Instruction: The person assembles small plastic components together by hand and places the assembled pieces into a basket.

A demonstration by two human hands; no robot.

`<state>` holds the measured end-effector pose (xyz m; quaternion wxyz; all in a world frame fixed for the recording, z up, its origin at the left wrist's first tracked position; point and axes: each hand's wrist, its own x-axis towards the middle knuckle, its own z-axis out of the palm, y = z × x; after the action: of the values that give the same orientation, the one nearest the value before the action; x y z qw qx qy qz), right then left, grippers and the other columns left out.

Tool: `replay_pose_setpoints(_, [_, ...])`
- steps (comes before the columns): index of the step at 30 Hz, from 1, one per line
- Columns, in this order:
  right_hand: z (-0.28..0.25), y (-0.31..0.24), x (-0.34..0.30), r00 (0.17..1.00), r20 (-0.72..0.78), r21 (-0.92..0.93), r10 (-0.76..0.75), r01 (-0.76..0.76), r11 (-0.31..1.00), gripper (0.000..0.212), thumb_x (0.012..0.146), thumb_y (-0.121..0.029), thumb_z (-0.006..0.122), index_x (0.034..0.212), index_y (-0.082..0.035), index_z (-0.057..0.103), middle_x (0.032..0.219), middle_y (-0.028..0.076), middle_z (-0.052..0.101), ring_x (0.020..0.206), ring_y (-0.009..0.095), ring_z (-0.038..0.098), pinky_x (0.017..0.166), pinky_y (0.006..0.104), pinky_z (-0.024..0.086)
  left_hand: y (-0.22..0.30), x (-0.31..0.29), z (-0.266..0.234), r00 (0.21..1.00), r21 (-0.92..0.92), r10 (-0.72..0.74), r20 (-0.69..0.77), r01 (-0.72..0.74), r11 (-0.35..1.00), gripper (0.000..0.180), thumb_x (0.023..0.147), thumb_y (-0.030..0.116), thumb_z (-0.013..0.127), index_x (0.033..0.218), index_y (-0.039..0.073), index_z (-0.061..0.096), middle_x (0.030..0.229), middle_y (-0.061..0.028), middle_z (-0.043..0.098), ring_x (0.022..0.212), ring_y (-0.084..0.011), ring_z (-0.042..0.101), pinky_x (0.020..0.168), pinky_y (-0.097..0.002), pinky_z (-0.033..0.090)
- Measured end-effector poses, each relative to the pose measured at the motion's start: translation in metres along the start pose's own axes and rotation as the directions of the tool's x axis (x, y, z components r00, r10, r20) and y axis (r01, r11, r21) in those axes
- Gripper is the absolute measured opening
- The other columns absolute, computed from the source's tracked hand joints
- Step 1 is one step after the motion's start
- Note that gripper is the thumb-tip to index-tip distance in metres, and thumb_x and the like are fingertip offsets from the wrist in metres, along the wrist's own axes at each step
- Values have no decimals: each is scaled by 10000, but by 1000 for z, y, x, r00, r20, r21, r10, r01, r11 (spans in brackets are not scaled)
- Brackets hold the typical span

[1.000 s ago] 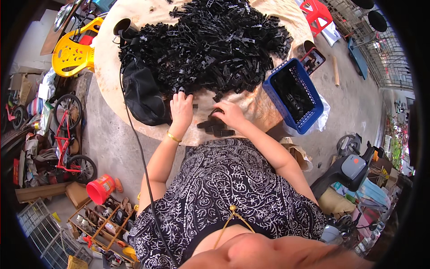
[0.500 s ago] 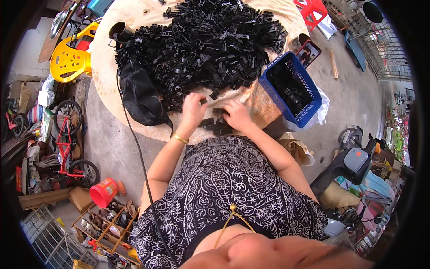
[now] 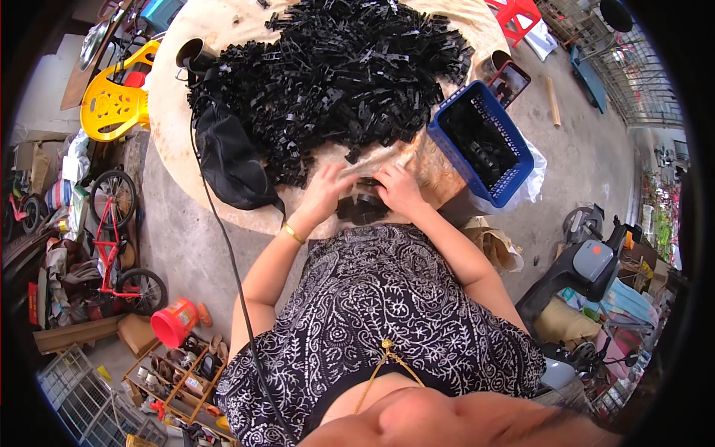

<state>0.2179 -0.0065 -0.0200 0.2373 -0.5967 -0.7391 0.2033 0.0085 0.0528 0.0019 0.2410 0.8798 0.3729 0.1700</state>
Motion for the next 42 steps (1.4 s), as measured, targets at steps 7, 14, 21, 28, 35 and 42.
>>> replay_pose_setpoints(7, [-1,-3,2,997,-12,40,-70,70,997,234,688,-93,656,920,-70,634,894,77,559,888,261,531,773,350,450,-9,-3,12,996,-81,72,59,-67,994,341,694,19,594,1032,63,602,1021,-100,538,949,-284,504,816,-355,450])
replay_pose_setpoints(14, [8,-11,12,992,-42,21,-117,118,993,230,729,-137,648,949,-70,638,882,68,568,850,250,548,755,340,457,-5,-13,20,959,-59,-213,-188,206,977,299,653,16,680,947,27,627,926,-107,554,879,-292,516,769,-359,451])
replay_pose_setpoints(21, [10,-9,22,978,-3,-61,-207,206,977,168,733,-142,608,887,-75,628,832,43,553,831,221,533,743,337,446,-9,-12,19,967,-74,-186,-172,175,982,289,659,27,680,944,25,630,882,-102,570,843,-289,524,743,-362,458])
replay_pose_setpoints(28, [22,-7,25,960,-13,-23,-279,279,960,146,736,-117,582,863,-49,604,838,64,549,843,231,535,763,339,448,-21,-5,16,984,-97,-95,-151,81,992,284,621,25,697,900,10,641,817,-100,579,789,-285,539,702,-353,466])
replay_pose_setpoints(35, [26,-2,35,919,-1,-81,-394,392,916,124,732,-111,586,840,-51,598,869,77,550,876,247,536,785,337,447,-27,0,14,995,-105,46,-87,-55,993,261,624,23,683,877,7,624,811,-100,573,797,-297,535,707,-363,458])
replay_pose_setpoints(42, [16,-6,71,959,-267,19,-99,108,994,232,737,-233,653,889,-63,613,802,69,590,810,242,582,668,345,482,6,-17,17,984,-215,-140,-109,115,970,270,691,35,675,925,8,543,820,-125,576,803,-289,565,722,-354,466])
